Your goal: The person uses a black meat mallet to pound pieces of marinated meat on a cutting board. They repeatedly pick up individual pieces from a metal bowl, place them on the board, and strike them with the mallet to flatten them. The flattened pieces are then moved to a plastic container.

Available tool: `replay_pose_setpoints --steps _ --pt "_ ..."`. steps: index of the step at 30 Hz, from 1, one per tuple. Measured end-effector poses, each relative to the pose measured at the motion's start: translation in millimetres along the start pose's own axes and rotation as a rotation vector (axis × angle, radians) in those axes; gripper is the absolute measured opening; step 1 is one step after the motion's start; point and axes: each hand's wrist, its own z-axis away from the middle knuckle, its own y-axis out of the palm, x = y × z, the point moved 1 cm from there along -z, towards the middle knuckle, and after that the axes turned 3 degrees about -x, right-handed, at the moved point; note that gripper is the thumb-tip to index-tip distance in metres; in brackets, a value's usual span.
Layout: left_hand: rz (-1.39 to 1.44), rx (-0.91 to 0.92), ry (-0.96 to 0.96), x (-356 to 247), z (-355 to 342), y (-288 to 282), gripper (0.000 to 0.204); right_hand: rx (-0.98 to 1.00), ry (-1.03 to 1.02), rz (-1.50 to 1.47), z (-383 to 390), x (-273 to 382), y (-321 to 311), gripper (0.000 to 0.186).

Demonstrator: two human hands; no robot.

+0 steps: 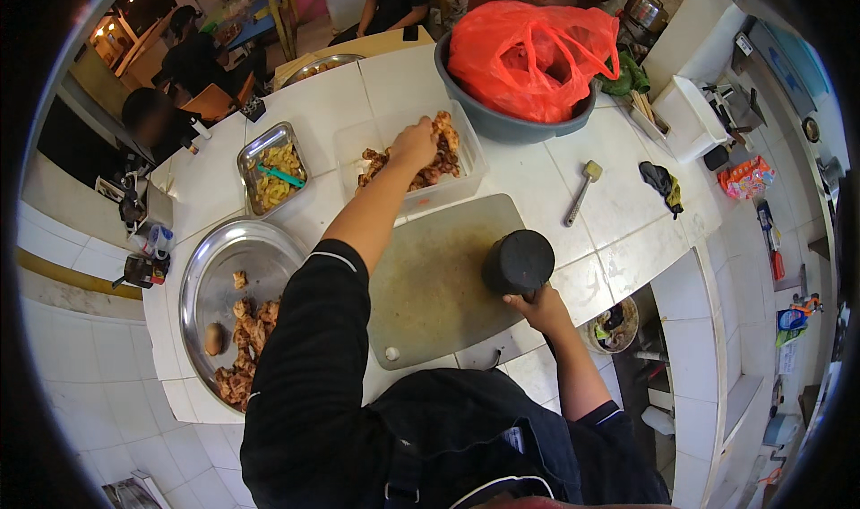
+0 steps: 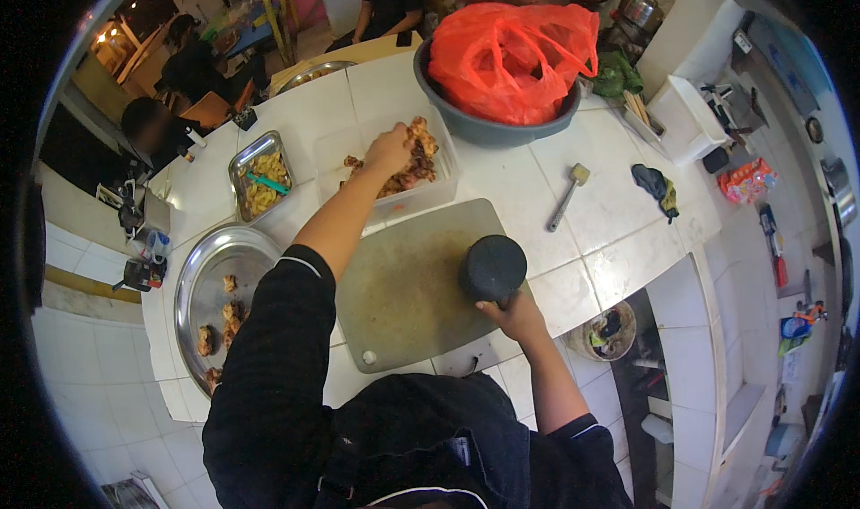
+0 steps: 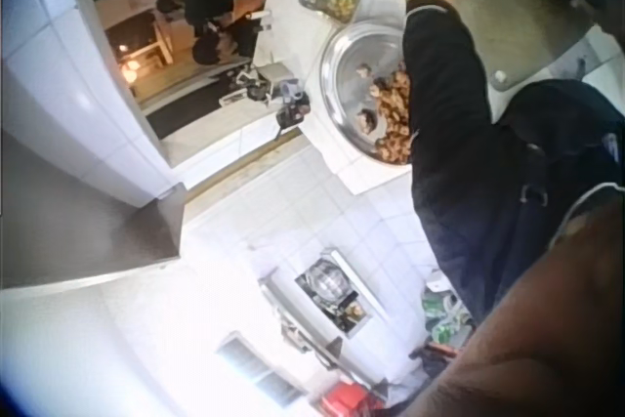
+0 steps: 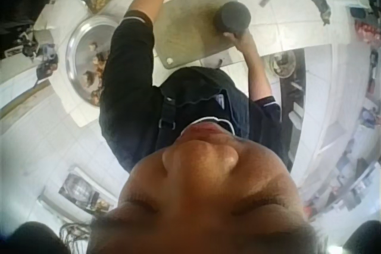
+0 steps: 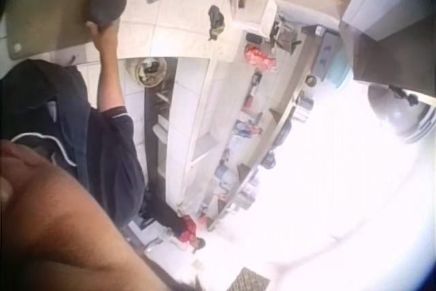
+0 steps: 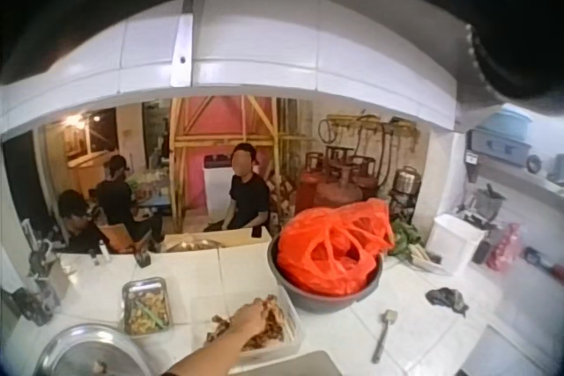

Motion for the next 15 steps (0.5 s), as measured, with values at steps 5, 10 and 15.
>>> replay_pose_setpoints --steps 5,10,15 --pt "0.271 -0.310 -0.030 0 44 -78 0.034 0.089 0.122 -0.041 -2 9 -5 0.056" --pt "0.413 -0.483 -0.021 -4 133 -121 0.033 0.035 0.132 -0.084 4 7 -7 0.060" --pt "0.514 -0.492 -0.053 19 248 -64 0.030 0.033 0.161 -0.117 7 6 -3 0.067"
